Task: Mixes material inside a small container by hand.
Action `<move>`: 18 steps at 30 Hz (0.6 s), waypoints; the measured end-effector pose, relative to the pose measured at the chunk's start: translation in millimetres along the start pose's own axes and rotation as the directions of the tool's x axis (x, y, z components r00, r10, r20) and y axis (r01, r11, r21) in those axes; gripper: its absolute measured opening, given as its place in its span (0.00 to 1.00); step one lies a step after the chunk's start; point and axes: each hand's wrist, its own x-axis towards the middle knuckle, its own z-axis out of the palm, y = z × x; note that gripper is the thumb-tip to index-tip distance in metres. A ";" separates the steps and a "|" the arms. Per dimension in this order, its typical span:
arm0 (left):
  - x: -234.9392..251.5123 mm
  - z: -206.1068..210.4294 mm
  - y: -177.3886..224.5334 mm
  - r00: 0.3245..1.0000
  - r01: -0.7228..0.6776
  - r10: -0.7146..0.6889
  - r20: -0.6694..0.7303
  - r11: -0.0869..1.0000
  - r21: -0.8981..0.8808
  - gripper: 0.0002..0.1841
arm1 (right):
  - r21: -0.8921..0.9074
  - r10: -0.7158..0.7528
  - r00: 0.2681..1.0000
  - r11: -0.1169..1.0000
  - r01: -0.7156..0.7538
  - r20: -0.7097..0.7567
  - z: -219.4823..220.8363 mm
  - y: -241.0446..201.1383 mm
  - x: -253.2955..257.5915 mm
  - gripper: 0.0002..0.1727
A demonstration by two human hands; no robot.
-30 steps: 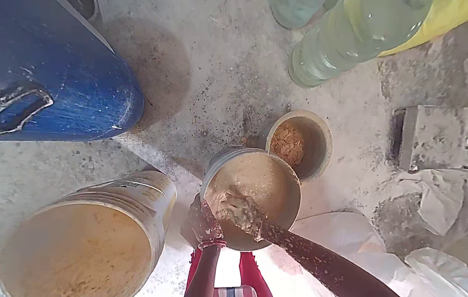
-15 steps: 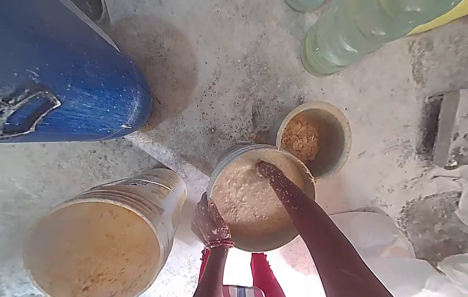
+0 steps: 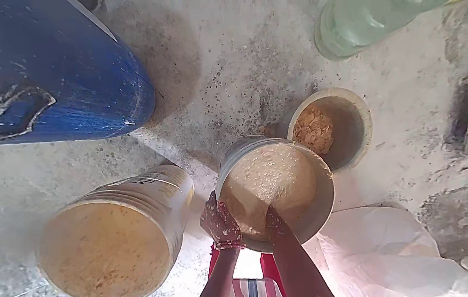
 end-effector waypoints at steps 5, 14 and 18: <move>-1.0 -2.0 1.3 0.999 0.020 -0.021 0.044 0.999 0.037 0.28 | -0.328 -0.166 0.978 0.923 0.199 0.127 10.2 13.3 4.7 0.29; 2.6 -5.3 10.5 0.993 0.088 -0.092 0.069 0.994 0.058 0.28 | 0.251 -0.142 0.984 0.954 0.166 -0.112 -67.9 -0.2 -37.6 0.27; 2.1 -3.2 8.0 0.993 0.097 -0.100 0.065 0.994 0.045 0.27 | 0.472 -0.087 0.996 0.879 0.072 0.009 -82.7 -6.9 -16.0 0.20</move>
